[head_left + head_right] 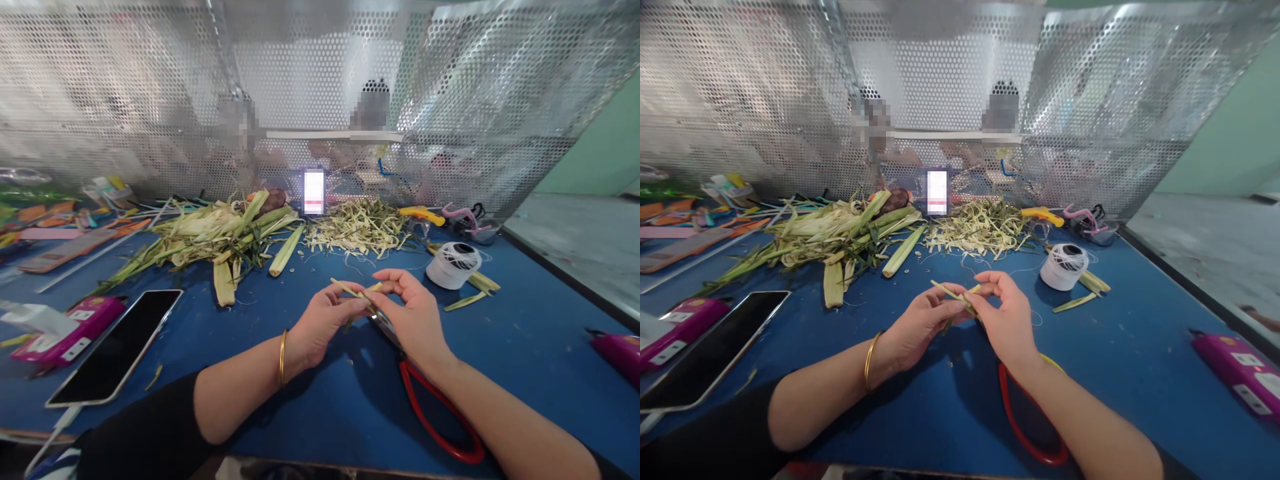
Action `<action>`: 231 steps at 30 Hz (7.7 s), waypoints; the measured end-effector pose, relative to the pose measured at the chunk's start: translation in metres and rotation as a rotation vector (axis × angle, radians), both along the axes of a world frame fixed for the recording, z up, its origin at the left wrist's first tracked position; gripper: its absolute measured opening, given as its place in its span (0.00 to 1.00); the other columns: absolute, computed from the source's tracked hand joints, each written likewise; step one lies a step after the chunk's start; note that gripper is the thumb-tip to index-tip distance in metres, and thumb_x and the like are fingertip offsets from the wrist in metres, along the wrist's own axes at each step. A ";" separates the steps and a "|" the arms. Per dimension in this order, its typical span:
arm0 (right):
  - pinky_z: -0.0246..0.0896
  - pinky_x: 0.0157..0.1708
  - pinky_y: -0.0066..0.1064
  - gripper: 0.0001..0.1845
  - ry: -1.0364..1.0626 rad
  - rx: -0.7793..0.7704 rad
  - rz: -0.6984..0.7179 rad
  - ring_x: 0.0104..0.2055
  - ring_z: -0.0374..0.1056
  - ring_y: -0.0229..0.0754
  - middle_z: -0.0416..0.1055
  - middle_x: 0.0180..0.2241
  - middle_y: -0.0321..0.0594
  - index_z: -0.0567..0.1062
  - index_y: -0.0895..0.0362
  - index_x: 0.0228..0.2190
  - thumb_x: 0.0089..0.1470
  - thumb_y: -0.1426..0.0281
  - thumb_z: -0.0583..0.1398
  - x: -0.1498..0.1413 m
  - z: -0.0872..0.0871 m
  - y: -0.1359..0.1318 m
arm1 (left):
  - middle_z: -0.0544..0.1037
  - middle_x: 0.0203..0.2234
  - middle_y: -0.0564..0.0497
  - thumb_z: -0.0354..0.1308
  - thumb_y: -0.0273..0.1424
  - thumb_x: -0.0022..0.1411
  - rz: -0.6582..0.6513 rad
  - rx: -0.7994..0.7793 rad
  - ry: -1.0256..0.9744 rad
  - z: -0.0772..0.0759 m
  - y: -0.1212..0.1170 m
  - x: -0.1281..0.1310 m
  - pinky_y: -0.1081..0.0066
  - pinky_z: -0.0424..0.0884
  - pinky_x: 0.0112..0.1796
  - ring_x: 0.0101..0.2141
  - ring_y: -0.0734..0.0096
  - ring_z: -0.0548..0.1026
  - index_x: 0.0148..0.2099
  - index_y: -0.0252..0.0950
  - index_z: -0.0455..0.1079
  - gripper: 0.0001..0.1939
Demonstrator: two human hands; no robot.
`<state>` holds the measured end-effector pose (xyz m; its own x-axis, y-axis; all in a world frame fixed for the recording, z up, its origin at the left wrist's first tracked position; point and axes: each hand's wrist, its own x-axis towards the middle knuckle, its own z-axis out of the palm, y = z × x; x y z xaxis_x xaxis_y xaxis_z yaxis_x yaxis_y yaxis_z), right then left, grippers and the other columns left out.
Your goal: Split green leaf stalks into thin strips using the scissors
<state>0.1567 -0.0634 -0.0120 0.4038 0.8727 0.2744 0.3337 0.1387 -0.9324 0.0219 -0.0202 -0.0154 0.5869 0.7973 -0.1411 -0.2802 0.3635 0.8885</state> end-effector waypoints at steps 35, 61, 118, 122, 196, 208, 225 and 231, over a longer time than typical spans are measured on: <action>0.62 0.32 0.33 0.08 -0.057 -0.046 0.161 0.25 0.69 0.40 0.72 0.23 0.34 0.70 0.56 0.31 0.46 0.66 0.60 0.005 0.002 0.000 | 0.75 0.22 0.53 0.63 0.27 0.46 -0.019 0.102 0.107 0.007 0.004 -0.003 0.72 0.66 0.35 0.26 0.75 0.72 0.30 0.33 0.68 0.08; 0.56 0.41 0.38 0.12 -0.995 0.310 0.291 0.33 0.64 0.43 0.73 0.28 0.40 0.72 0.55 0.27 0.59 0.71 0.52 0.025 0.008 0.000 | 0.76 0.23 0.51 0.64 0.29 0.45 -0.129 0.130 0.165 0.011 0.015 -0.011 0.70 0.68 0.37 0.28 0.72 0.74 0.28 0.33 0.70 0.07; 0.64 0.38 0.35 0.13 -1.000 0.423 0.307 0.37 0.70 0.43 0.74 0.34 0.43 0.78 0.53 0.34 0.59 0.74 0.53 0.032 0.009 0.002 | 0.73 0.20 0.52 0.64 0.28 0.43 -0.177 -0.001 0.152 0.012 0.012 -0.011 0.73 0.66 0.35 0.25 0.76 0.70 0.24 0.33 0.73 0.04; 0.64 0.37 0.33 0.14 -0.977 0.434 0.388 0.35 0.69 0.41 0.74 0.31 0.41 0.78 0.53 0.31 0.60 0.73 0.52 0.036 0.012 0.002 | 0.75 0.21 0.51 0.67 0.30 0.43 -0.196 -0.041 0.144 0.012 0.014 -0.012 0.72 0.67 0.38 0.26 0.74 0.72 0.26 0.32 0.73 0.08; 0.63 0.31 0.32 0.11 -0.136 -0.354 0.429 0.24 0.67 0.36 0.67 0.22 0.31 0.63 0.55 0.25 0.51 0.61 0.56 0.076 0.016 0.007 | 0.78 0.29 0.48 0.62 0.32 0.51 -0.003 -0.006 0.295 0.013 0.009 -0.009 0.73 0.63 0.32 0.29 0.76 0.71 0.29 0.33 0.74 0.06; 0.36 0.14 0.22 0.17 0.195 -0.431 0.466 0.14 0.45 0.26 0.59 0.18 0.26 0.65 0.56 0.26 0.44 0.57 0.63 0.030 0.014 0.004 | 0.78 0.29 0.49 0.66 0.30 0.48 -0.179 -0.162 0.081 0.008 0.005 -0.006 0.69 0.69 0.41 0.31 0.72 0.76 0.32 0.32 0.74 0.08; 0.59 0.32 0.30 0.12 -0.760 0.078 0.445 0.31 0.65 0.39 0.68 0.32 0.40 0.72 0.54 0.28 0.60 0.68 0.51 0.029 0.021 -0.008 | 0.74 0.19 0.53 0.62 0.26 0.50 -0.008 0.070 0.370 0.011 0.005 -0.003 0.72 0.70 0.32 0.23 0.74 0.74 0.24 0.32 0.72 0.04; 0.58 0.31 0.29 0.10 -0.522 0.066 0.479 0.30 0.64 0.37 0.67 0.27 0.37 0.73 0.55 0.25 0.56 0.69 0.56 0.029 0.018 -0.001 | 0.75 0.19 0.52 0.63 0.29 0.48 -0.311 0.167 0.358 0.019 0.000 -0.009 0.73 0.67 0.28 0.22 0.73 0.74 0.24 0.33 0.74 0.05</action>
